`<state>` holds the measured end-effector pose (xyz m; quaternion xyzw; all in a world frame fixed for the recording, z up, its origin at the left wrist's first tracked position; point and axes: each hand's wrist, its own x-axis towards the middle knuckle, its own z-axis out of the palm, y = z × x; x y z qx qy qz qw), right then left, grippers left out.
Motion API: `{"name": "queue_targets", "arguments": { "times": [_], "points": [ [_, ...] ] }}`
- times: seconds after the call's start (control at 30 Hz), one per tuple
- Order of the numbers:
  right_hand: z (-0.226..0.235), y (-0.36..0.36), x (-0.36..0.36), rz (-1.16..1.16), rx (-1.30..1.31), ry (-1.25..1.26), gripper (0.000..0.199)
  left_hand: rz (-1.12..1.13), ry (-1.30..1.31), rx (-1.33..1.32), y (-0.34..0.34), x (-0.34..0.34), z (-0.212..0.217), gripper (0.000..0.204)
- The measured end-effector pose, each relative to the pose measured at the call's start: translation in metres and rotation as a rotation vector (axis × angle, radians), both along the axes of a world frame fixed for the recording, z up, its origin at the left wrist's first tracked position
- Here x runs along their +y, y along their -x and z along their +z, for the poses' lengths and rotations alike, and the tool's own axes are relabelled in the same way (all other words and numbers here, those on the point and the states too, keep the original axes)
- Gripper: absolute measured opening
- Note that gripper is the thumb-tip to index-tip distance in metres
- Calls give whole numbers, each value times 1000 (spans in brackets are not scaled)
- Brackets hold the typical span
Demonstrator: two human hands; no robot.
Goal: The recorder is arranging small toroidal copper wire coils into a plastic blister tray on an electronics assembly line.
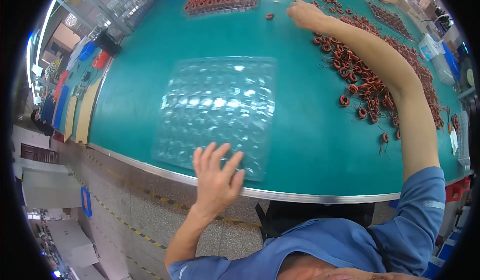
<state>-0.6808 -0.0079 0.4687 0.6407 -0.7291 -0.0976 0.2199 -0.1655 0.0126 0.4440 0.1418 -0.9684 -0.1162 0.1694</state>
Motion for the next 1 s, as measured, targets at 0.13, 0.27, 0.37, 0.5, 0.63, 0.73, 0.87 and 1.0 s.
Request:
{"name": "queue_targets", "arguments": {
  "times": [0.13,0.27,0.37,0.5,0.63,0.73,0.87,1.0],
  "points": [
    [-8,-23,-17,91,-200,367,25,-71,41,6,1,24,-3,39],
    [-18,-18,-38,21,-346,340,28,-69,42,13,0,25,-6,38],
    [-22,-18,-40,-130,-383,36,27,-74,50,-1,-1,23,-6,40],
    [-20,-30,-13,42,-186,190,19,-92,63,-17,5,25,-3,45],
    [10,-76,32,148,-211,361,19,-129,-1,-20,14,43,4,55],
    [36,-108,83,165,-222,431,22,-116,25,30,27,74,4,54],
    [76,-157,168,144,-442,452,22,-63,27,127,43,112,3,52],
    [83,-216,229,-6,-765,504,24,-152,25,108,44,110,0,55]
  ]
}}
